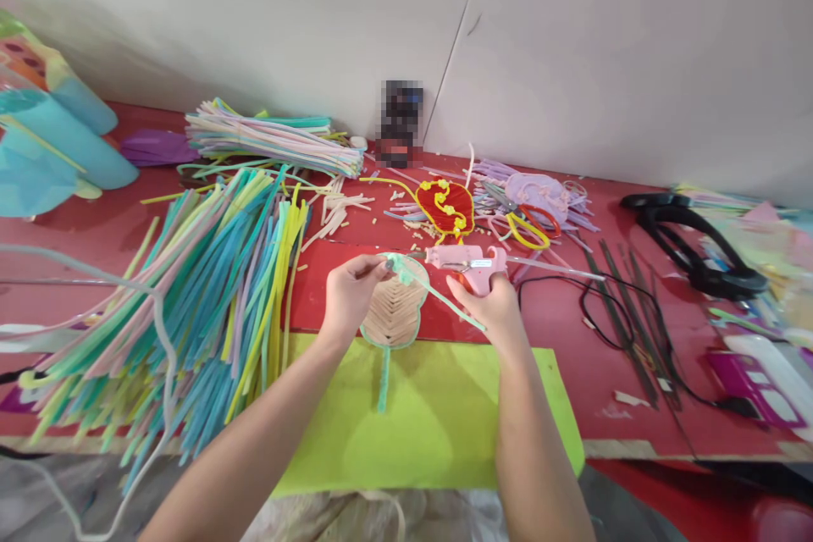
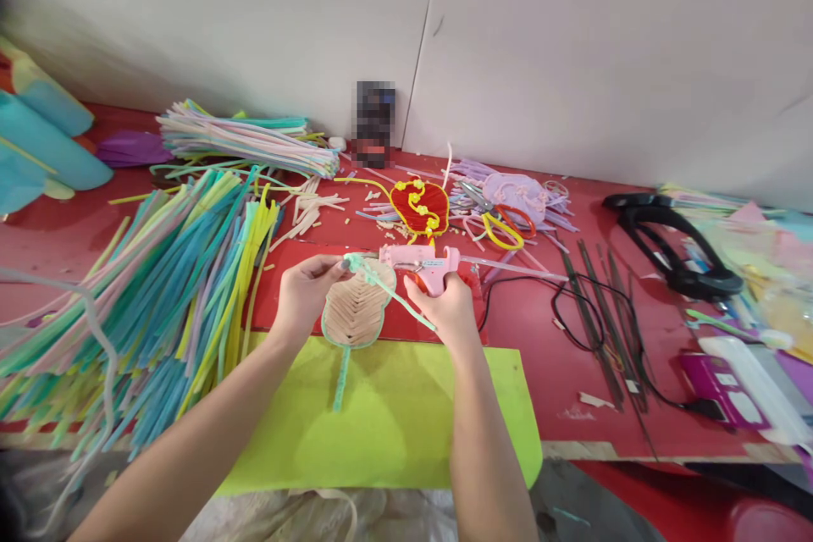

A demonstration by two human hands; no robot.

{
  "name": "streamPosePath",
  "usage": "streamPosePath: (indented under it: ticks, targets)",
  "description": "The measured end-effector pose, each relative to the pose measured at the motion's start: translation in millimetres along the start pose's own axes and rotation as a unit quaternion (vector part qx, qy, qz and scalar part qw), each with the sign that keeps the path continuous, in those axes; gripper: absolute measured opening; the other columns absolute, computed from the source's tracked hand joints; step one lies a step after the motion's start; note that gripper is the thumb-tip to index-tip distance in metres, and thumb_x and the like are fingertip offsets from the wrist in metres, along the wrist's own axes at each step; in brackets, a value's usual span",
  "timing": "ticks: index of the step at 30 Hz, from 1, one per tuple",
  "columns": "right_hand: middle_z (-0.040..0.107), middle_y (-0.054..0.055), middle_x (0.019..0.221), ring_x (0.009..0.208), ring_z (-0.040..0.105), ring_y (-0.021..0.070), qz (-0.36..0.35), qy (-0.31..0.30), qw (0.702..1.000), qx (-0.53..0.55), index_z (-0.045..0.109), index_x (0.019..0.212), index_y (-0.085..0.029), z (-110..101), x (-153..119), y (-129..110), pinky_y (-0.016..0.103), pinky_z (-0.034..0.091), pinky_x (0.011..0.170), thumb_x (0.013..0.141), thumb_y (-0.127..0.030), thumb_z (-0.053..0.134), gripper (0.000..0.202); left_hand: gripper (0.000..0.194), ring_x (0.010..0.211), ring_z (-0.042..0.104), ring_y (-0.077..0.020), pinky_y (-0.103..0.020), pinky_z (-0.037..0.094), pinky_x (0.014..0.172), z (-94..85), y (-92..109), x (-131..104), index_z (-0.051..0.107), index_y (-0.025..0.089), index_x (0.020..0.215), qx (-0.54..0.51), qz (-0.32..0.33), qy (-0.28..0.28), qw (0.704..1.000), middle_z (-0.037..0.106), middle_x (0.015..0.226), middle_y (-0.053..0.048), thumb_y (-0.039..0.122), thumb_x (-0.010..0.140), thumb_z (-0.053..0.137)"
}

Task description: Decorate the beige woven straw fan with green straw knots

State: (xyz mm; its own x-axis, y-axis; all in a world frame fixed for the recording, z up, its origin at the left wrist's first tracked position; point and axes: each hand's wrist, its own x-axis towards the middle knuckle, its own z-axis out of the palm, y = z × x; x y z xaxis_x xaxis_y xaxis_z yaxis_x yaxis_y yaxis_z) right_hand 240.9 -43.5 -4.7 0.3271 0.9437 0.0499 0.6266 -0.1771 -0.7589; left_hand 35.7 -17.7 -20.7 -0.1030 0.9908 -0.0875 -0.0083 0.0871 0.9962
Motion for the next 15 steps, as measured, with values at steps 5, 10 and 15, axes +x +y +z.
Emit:
streamPosePath:
  ticks: [5,10,15]
  targets:
    - [0.064,0.005,0.056,0.053,0.061,0.0195,-0.040,-0.012,0.999,-0.022,0.063,0.065,-0.016,-1.3,1.2,0.2,0.026,0.044,0.051,0.066,-0.046,0.064,0.030,0.024,0.070,0.066,-0.0147,-0.027,0.053,0.071,-1.2,-3.3,2.8,0.070,0.015,0.080,-0.044,-0.013,-0.020,0.999,0.071,0.073,-0.004,0.037,0.069,0.070]
    - [0.062,0.004,0.050,0.049,0.060,0.0185,-0.058,-0.015,0.997,-0.051,0.063,0.058,-0.016,-4.2,-0.2,-2.9,0.024,0.041,0.046,0.066,-0.043,0.063,0.029,0.026,0.069,0.066,-0.0142,-0.027,0.053,0.071,-1.6,-4.7,4.3,0.070,0.015,0.080,-0.063,-0.021,-0.033,0.997,0.071,0.073,-0.004,0.038,0.068,0.071]
    - [0.060,0.003,0.048,0.046,0.059,0.0176,-0.083,-0.010,0.993,-0.078,0.062,0.056,-0.016,-4.1,-1.0,-3.6,0.023,0.039,0.044,0.067,-0.042,0.062,0.028,0.026,0.068,0.066,-0.0137,-0.027,0.053,0.071,-1.7,-4.1,5.0,0.070,0.015,0.079,-0.067,-0.020,-0.035,0.997,0.070,0.072,-0.003,0.038,0.068,0.072]
